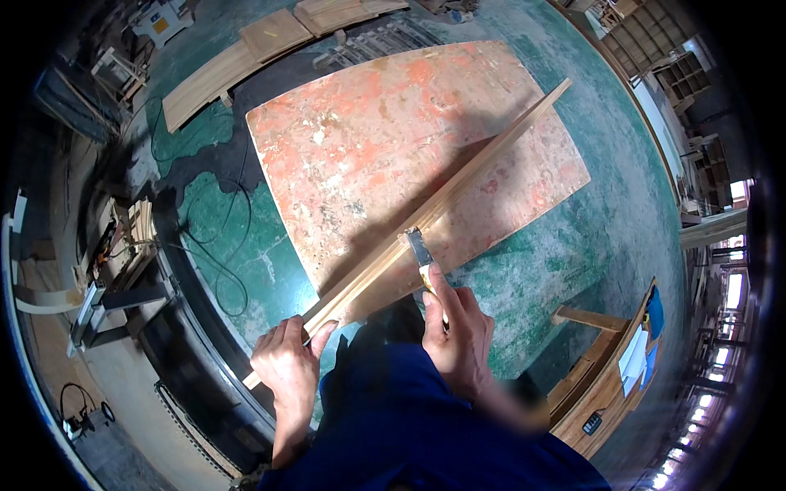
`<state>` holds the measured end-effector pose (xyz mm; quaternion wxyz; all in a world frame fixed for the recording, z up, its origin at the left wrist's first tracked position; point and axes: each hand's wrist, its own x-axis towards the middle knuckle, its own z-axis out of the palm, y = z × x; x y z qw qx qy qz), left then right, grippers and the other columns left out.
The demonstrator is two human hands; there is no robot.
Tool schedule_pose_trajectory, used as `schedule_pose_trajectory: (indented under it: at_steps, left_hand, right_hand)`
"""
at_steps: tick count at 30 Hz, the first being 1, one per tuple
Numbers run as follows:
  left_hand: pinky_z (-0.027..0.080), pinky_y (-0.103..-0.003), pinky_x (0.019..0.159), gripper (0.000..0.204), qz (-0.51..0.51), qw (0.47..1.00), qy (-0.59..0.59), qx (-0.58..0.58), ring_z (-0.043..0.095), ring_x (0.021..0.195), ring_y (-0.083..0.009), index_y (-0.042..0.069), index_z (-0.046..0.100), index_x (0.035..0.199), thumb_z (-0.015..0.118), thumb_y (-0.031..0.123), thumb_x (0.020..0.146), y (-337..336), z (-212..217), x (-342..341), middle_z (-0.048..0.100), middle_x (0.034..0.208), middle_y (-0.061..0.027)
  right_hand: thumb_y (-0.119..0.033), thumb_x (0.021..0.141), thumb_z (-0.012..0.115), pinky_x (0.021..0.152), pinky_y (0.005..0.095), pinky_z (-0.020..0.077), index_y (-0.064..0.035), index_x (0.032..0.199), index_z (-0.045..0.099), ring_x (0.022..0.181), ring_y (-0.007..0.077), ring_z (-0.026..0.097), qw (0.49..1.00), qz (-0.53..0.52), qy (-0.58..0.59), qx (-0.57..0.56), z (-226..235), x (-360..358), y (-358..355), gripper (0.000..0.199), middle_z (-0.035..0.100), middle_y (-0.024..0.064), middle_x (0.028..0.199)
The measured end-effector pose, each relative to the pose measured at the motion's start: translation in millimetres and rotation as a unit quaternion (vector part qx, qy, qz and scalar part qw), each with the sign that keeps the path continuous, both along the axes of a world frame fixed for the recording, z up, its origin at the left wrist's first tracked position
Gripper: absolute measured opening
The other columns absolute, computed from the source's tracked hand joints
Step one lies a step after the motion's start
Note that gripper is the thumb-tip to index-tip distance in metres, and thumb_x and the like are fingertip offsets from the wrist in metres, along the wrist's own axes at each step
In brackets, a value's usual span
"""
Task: The person applies glue to a wooden strip and attaches it to a wooden panel. They use a scraper to remove excess glue, then sand the edges with a sanding block. The person places the panel on a machine, retrieves a hammer, and carries the panel to a stack of wood.
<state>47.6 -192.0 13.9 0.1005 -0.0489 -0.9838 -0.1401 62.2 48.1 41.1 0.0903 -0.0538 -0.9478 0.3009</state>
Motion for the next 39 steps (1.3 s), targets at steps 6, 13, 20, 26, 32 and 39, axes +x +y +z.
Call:
schedule_pose_trajectory:
  at_steps: [6,13,20,26,32,39]
  left_hand:
    - [0.051,-0.038,0.061,0.050,0.000,1.000,0.000,0.002,0.064,0.058,-0.0273,0.005,0.067,0.082,0.080,0.054,0.083,-0.1,0.7,-1.6,0.062,0.063,-0.0057]
    - [0.051,-0.038,0.062,0.050,0.003,1.000,0.003,-0.002,0.065,0.059,-0.0278,0.005,0.067,0.081,0.081,0.053,0.083,-0.8,-0.7,-3.8,0.063,0.064,-0.0060]
    - [0.051,-0.038,0.062,0.050,0.006,1.000,-0.001,0.004,0.066,0.060,-0.0275,0.005,0.067,0.080,0.081,0.053,0.083,0.5,0.3,-3.8,0.064,0.064,-0.0066]
    - [0.051,-0.038,0.062,0.051,0.013,1.000,-0.018,0.004,0.065,0.060,-0.0271,0.005,0.067,0.080,0.080,0.054,0.083,0.7,1.8,-1.1,0.064,0.065,-0.0062]
    - [0.051,-0.038,0.062,0.051,0.003,1.000,-0.003,-0.002,0.065,0.060,-0.0268,0.005,0.066,0.079,0.080,0.054,0.083,1.0,1.1,0.7,0.062,0.064,-0.0066]
    - [0.050,-0.039,0.061,0.051,0.004,1.000,0.000,0.000,0.063,0.059,-0.0283,0.005,0.065,0.078,0.080,0.054,0.083,0.9,0.6,0.8,0.062,0.064,-0.0070]
  right_hand:
    - [0.000,0.092,0.072,0.057,0.0420,0.0537,-0.0110,0.147,0.059,0.068,0.0307,0.068,1.000,0.017,-0.006,0.018,-3.6,8.6,4.0,0.057,0.068,0.0130,0.089]
    - [-0.002,0.093,0.072,0.056,0.0414,0.0523,-0.0130,0.147,0.060,0.068,0.0287,0.068,1.000,0.026,0.010,-0.005,-5.4,9.3,1.8,0.056,0.068,0.0120,0.088]
    - [-0.003,0.093,0.072,0.054,0.0414,0.0516,-0.0123,0.144,0.063,0.066,0.0283,0.066,1.000,0.006,0.011,-0.002,1.5,-7.4,1.9,0.053,0.067,0.0106,0.086]
    - [-0.004,0.095,0.070,0.055,0.0413,0.0525,-0.0089,0.141,0.064,0.066,0.0311,0.067,0.999,0.031,0.009,-0.001,-4.7,12.4,1.2,0.047,0.067,0.0139,0.088]
    - [-0.005,0.095,0.071,0.057,0.0422,0.0541,-0.0103,0.143,0.062,0.067,0.0320,0.069,1.000,0.021,0.007,-0.014,-3.2,5.1,5.2,0.050,0.068,0.0140,0.086]
    - [-0.003,0.094,0.071,0.056,0.0412,0.0526,-0.0112,0.144,0.062,0.066,0.0303,0.068,1.000,0.024,0.010,0.015,-5.1,10.0,4.8,0.051,0.068,0.0119,0.088]
